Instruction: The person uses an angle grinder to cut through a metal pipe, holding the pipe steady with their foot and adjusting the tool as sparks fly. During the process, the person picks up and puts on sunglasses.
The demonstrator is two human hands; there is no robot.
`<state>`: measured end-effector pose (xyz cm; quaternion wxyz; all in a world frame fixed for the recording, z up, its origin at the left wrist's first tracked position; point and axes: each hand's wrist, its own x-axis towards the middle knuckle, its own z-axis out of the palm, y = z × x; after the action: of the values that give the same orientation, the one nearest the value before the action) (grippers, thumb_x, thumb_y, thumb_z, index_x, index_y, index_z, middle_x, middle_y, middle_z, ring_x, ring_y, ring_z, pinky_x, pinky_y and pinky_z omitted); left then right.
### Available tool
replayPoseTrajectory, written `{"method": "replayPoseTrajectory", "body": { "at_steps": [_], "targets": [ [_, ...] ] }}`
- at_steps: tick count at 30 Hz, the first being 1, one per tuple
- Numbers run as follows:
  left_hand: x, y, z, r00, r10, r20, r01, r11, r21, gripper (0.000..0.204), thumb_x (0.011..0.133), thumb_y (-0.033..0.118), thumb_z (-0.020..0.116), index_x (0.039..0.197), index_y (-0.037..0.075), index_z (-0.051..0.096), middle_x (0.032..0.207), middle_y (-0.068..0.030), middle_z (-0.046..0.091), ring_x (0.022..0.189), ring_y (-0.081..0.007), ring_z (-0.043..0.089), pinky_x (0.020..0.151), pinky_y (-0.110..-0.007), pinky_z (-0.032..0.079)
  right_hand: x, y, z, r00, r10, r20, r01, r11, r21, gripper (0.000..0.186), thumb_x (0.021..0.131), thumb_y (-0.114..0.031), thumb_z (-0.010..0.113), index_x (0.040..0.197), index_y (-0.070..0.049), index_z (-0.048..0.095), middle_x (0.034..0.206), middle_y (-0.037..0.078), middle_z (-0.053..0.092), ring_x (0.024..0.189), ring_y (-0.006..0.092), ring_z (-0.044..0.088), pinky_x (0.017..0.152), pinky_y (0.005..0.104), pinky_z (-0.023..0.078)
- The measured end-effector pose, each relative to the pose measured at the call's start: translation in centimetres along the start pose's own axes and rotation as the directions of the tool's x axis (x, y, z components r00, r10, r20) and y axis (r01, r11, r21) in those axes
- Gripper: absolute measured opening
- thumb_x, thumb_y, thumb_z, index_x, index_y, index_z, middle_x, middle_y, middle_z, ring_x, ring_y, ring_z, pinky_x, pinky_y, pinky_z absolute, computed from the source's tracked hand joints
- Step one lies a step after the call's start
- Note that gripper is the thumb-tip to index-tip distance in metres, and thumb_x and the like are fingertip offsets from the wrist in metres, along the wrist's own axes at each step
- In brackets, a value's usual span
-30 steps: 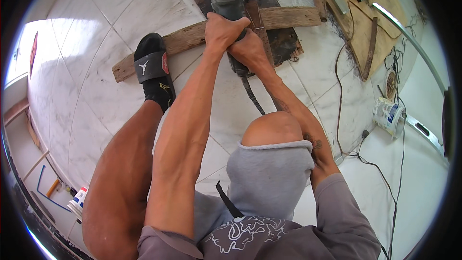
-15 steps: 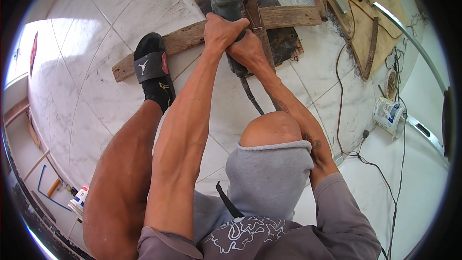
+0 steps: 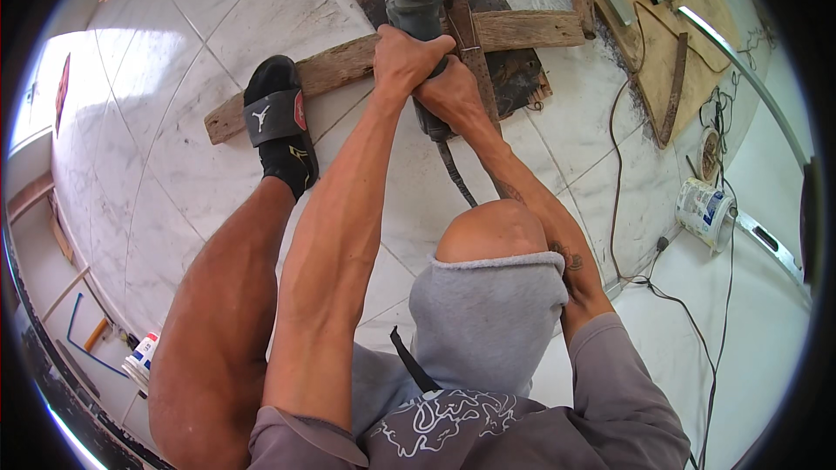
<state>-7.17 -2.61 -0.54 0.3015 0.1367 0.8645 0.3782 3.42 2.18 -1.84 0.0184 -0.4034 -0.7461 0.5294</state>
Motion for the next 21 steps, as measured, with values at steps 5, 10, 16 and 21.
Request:
{"method": "replayPoseTrajectory", "body": {
  "at_steps": [5,10,16,21],
  "targets": [
    [-0.15,0.15,0.08,1.000,-0.008,-0.022,0.009,1.000,0.014,0.099,0.061,0.048,0.084,0.122,-0.019,0.044,0.115,-0.0342,0.063,0.108,-0.0433,0.065,0.093,-0.044,0.053,-0.12,-0.24,-0.17,1.000,-0.001,-0.008,0.001,0.999,0.033,0.065,0.068,-0.041,0.081,0.106,0.009,0.065,0.102,0.029,0.070,0.102,0.0401,0.070,0.087,0.0418,0.055],
    [0.16,0.03,0.22,1.000,-0.004,-0.008,0.004,1.000,0.012,0.099,0.061,0.049,0.084,0.122,-0.019,0.044,0.115,-0.0339,0.064,0.109,-0.0432,0.065,0.094,-0.044,0.053,-0.05,-0.01,-0.12,1.000,0.021,-0.014,-0.021,1.000,-0.008,0.053,0.074,-0.035,0.078,0.108,0.004,0.066,0.099,0.022,0.072,0.097,0.0325,0.071,0.083,0.0380,0.053],
    [0.24,-0.12,0.07,1.000,-0.020,0.008,0.020,1.000,0.017,0.099,0.060,0.049,0.084,0.121,-0.019,0.045,0.115,-0.0338,0.064,0.109,-0.0431,0.065,0.094,-0.044,0.053,-0.36,-0.56,-0.34,1.000,0.022,0.012,-0.022,1.000,-0.019,0.050,0.075,-0.035,0.076,0.104,0.004,0.067,0.096,0.024,0.072,0.096,0.0348,0.071,0.082,0.0393,0.053],
    [-0.01,0.18,0.13,1.000,-0.027,0.001,0.027,0.999,0.028,0.098,0.061,0.049,0.083,0.121,-0.019,0.045,0.115,-0.0339,0.064,0.109,-0.0429,0.065,0.094,-0.043,0.053,-0.37,-0.42,-0.43,1.000,0.012,0.008,-0.012,1.000,-0.011,0.052,0.075,-0.036,0.076,0.106,0.005,0.066,0.097,0.023,0.072,0.096,0.0338,0.071,0.082,0.0389,0.053]
  ]
}}
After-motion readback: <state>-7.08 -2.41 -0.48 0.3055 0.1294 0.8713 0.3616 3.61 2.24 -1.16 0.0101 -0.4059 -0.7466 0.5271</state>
